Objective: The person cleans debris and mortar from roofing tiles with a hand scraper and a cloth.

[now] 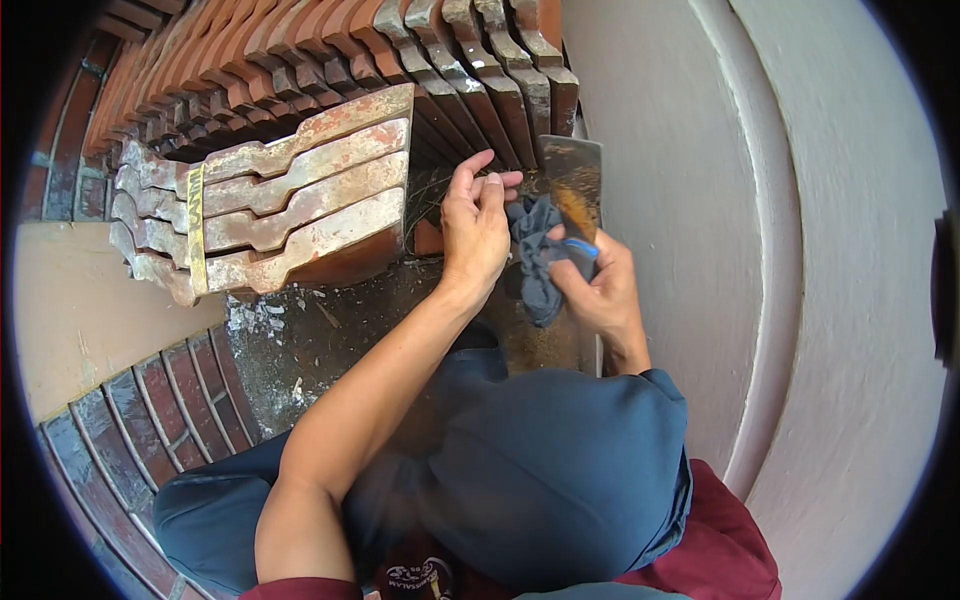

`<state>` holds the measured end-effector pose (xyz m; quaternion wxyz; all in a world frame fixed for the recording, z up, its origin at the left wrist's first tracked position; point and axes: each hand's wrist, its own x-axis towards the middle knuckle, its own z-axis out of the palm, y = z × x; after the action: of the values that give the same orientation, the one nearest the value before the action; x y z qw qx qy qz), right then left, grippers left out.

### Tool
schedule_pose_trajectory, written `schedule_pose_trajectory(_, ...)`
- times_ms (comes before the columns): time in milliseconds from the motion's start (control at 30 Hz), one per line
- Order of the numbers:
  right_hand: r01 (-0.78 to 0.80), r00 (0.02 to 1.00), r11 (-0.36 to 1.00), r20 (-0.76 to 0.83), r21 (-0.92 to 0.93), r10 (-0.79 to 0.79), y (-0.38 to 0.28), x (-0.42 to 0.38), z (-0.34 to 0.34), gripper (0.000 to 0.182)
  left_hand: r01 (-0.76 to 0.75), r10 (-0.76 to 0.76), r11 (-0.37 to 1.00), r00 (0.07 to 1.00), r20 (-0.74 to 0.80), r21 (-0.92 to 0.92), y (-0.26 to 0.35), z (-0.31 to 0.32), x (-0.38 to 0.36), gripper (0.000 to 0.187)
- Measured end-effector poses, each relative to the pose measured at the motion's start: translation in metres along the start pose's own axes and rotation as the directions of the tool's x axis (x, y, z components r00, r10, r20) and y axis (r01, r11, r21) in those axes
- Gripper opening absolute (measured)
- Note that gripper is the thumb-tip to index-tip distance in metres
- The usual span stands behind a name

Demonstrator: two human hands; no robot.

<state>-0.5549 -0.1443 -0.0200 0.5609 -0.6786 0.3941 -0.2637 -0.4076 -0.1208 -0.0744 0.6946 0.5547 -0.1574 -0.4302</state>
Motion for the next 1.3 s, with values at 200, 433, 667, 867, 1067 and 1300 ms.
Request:
schedule_pose_trajectory(200,0.007,0.997,0.997,-0.076,0.076,-0.001,-0.009,-0.002,-0.018,0.023,-0.073,0.074,0.995,0.997,-0.010,0.073,0.000,-0.002,0.001,0.033)
schedule_pose_trajectory(433,0.082,0.990,0.964,-0.130,0.252,-0.050,0.000,0.007,0.000,0.028,-0.052,0.100,0.985,0.948,0.302,-0.164,0.012,-0.002,-0.012,0.047)
schedule_pose_trajectory(667,0.115,0.993,0.974,-0.044,0.197,-0.109,-0.014,0.021,-0.001,0.038,-0.139,0.180,0.974,0.955,0.237,-0.180,0.020,-0.001,-0.017,0.038)
schedule_pose_trajectory(867,0.128,0.987,0.974,-0.120,0.185,-0.107,-0.026,0.019,-0.013,0.040,-0.166,0.172,0.904,0.985,-0.020,-0.395,0.036,0.008,-0.006,0.056)
schedule_pose_trajectory(1067,0.135,0.985,0.966,-0.079,-0.219,-0.155,-0.060,0.013,-0.006,0.047,0.095,-0.114,0.769,0.993,0.010,-0.633,0.050,0.012,0.001,0.059)
schedule_pose_trajectory(1300,0.341,0.917,0.769,0.009,-0.540,-0.400,-0.072,0.027,-0.006,0.046,0.150,-0.150,0.675,0.987,0.065,-0.723,0.059,0.021,0.005,0.031)
